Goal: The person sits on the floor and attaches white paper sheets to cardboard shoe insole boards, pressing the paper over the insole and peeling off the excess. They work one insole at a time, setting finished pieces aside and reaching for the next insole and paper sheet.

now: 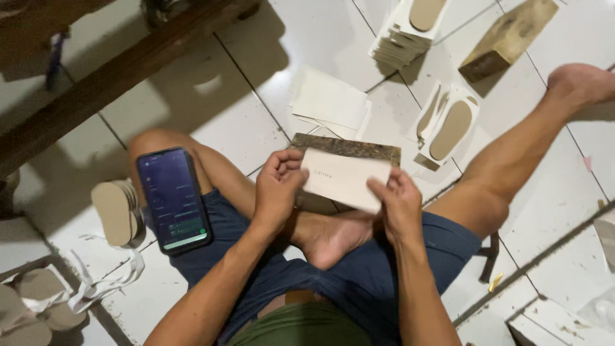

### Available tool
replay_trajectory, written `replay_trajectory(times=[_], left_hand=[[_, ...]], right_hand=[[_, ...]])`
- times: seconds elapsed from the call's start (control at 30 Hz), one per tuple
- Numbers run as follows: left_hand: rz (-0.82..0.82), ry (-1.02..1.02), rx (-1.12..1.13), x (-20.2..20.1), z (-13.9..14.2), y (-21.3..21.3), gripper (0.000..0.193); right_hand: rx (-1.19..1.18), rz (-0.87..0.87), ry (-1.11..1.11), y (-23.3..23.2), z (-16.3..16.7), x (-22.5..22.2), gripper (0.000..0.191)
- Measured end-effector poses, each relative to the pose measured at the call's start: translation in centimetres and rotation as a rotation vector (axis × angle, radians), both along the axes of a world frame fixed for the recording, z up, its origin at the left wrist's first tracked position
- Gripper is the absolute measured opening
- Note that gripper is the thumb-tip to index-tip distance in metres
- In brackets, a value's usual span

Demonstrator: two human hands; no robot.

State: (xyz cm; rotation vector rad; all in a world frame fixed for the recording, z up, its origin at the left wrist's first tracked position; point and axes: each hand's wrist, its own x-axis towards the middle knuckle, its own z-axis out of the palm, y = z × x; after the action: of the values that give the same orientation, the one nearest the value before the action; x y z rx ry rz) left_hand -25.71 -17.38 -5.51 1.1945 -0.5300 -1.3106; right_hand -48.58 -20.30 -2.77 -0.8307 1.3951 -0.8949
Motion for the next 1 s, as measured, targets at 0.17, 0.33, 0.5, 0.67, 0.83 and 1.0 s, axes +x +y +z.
replay_trajectory(times=[0.17, 0.33, 0.5, 0.67, 0.83, 1.0], left_hand=[[-0.543, -1.447, -0.565, -0.3, 0.7, 1.4, 0.059], [-0.751, -1.591, -0.520, -0.4, 0.2, 1.6, 0.070], [-0.646, -1.065, -0.651, 0.5, -1.7, 1.6, 0.049], [-0.823, -1.394, -0.480, 0.1, -2.8, 1.7, 0.036], [-0.763, -1.380, -0.487, 0.0, -1.8, 0.9, 0.052], [-0.754, -1.438, -0.481, -0.8, 0.7, 0.9, 0.071]], right_hand=[[-0.406, 0.016, 0.511, -3.0, -2.0, 0.7, 0.021], [-0.961, 0.472, 0.701, -0.1, 0.9, 2.5, 0.019], [-1.103, 0.712, 0.461, -0.2, 0.7, 5.9, 0.050], [-0.967, 1.004, 0.552, -4.8, -4.5, 6.9, 0.076], [-0.948, 1.034, 0.487, -6.8, -6.5, 2.5, 0.074], [-0.488, 0.462, 0.115, -10.0, -3.6, -2.9, 0.059]])
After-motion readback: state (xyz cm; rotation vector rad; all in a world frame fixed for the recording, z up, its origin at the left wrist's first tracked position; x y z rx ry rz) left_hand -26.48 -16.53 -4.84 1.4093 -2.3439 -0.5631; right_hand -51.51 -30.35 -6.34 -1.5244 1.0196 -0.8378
